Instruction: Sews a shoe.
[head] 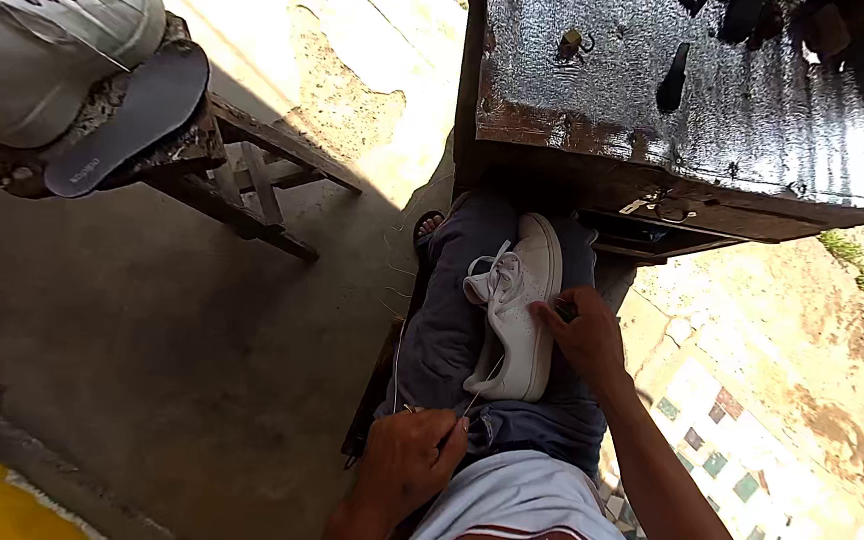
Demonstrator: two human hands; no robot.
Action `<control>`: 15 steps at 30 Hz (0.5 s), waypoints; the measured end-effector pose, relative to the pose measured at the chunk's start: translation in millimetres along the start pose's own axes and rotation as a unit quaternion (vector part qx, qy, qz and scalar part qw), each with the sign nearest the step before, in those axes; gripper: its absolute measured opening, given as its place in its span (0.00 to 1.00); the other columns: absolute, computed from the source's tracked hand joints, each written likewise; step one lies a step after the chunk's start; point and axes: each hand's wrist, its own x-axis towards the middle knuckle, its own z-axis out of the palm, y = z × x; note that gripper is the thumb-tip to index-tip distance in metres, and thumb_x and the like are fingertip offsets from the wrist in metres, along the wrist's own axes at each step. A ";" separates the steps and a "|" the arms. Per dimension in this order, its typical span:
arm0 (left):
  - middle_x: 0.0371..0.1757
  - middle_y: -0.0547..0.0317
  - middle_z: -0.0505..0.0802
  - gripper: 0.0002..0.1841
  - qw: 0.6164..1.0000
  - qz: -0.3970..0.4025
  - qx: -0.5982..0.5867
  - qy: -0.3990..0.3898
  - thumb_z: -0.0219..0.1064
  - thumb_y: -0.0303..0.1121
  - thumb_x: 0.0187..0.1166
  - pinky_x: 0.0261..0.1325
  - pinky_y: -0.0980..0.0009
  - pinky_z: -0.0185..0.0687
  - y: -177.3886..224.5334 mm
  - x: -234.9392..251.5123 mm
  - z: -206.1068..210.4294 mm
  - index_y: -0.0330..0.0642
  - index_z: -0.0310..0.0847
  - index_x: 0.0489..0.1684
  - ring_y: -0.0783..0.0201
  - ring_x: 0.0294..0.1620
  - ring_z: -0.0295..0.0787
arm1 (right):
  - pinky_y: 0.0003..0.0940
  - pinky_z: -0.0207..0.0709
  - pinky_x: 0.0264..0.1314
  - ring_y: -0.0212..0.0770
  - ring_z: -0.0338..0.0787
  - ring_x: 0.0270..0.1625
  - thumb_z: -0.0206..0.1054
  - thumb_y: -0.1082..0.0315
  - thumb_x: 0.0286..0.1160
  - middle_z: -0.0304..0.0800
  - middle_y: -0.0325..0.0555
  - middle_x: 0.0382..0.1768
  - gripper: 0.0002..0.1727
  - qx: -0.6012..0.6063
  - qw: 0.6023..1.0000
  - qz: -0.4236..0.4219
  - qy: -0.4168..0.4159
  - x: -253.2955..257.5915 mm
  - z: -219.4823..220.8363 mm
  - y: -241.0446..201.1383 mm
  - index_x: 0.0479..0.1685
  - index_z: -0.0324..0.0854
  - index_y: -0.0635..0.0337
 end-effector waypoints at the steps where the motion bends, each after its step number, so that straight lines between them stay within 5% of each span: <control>1: 0.09 0.68 0.69 0.24 1.000 0.007 -0.016 0.004 0.54 0.46 0.82 0.14 0.68 0.59 2.2 -6.5 -0.9 0.52 0.66 0.07 0.69 0.10 0.68 | 0.55 0.80 0.39 0.50 0.87 0.36 0.76 0.42 0.71 0.88 0.52 0.42 0.28 0.001 1.000 -0.003 -0.003 -0.3 0.4 0.4 0.43 0.87 0.63; 6: 0.09 0.68 0.70 0.24 0.997 0.011 -0.073 -0.028 0.55 0.45 0.83 0.16 0.70 0.61 -4.3 -23.8 -6.8 0.52 0.66 0.08 0.71 0.12 0.68 | 0.52 0.80 0.38 0.46 0.85 0.34 0.77 0.43 0.70 0.87 0.49 0.37 0.26 0.016 1.000 0.002 -0.010 -3.9 4.7 3.7 0.43 0.87 0.61; 8: 0.12 0.70 0.72 0.23 0.994 -0.024 -0.106 -0.031 0.56 0.48 0.85 0.18 0.71 0.64 -6.8 -13.7 -3.6 0.52 0.72 0.12 0.73 0.14 0.69 | 0.43 0.79 0.37 0.39 0.82 0.31 0.79 0.48 0.70 0.86 0.43 0.34 0.22 0.090 0.996 0.019 -0.021 0.7 -0.2 10.2 0.44 0.87 0.59; 10: 0.23 0.71 0.83 0.19 0.971 -0.080 -0.225 -0.016 0.61 0.49 0.86 0.26 0.77 0.74 -6.1 10.7 -0.7 0.48 0.83 0.27 0.77 0.23 0.77 | 0.30 0.80 0.31 0.30 0.82 0.26 0.80 0.58 0.70 0.89 0.37 0.33 0.17 0.252 0.967 0.042 -0.013 6.4 -7.9 26.5 0.51 0.86 0.57; 12: 0.53 0.55 0.95 0.20 0.896 -0.151 -0.415 -0.053 0.62 0.44 0.87 0.54 0.66 0.92 -0.9 46.0 -0.8 0.34 0.83 0.61 0.63 0.50 0.93 | 0.27 0.81 0.30 0.28 0.83 0.27 0.70 0.65 0.72 0.88 0.36 0.38 0.17 0.389 0.919 0.042 0.036 6.3 -5.9 48.5 0.59 0.81 0.56; 13: 0.66 0.48 0.90 0.26 0.828 -0.198 -0.518 -0.090 0.61 0.41 0.86 0.68 0.59 0.88 2.0 65.3 1.8 0.29 0.73 0.75 0.56 0.65 0.90 | 0.28 0.82 0.34 0.28 0.84 0.32 0.64 0.66 0.73 0.88 0.36 0.46 0.16 0.419 0.906 0.033 0.061 3.3 -1.1 59.2 0.60 0.80 0.56; 15: 0.71 0.48 0.87 0.27 0.682 -0.283 -0.658 -0.147 0.58 0.39 0.86 0.77 0.58 0.80 8.6 103.7 11.3 0.33 0.66 0.81 0.56 0.71 0.85 | 0.33 0.87 0.45 0.34 0.90 0.44 0.56 0.70 0.82 0.86 0.44 0.66 0.12 0.423 0.901 -0.014 0.093 -0.6 7.5 73.2 0.52 0.83 0.61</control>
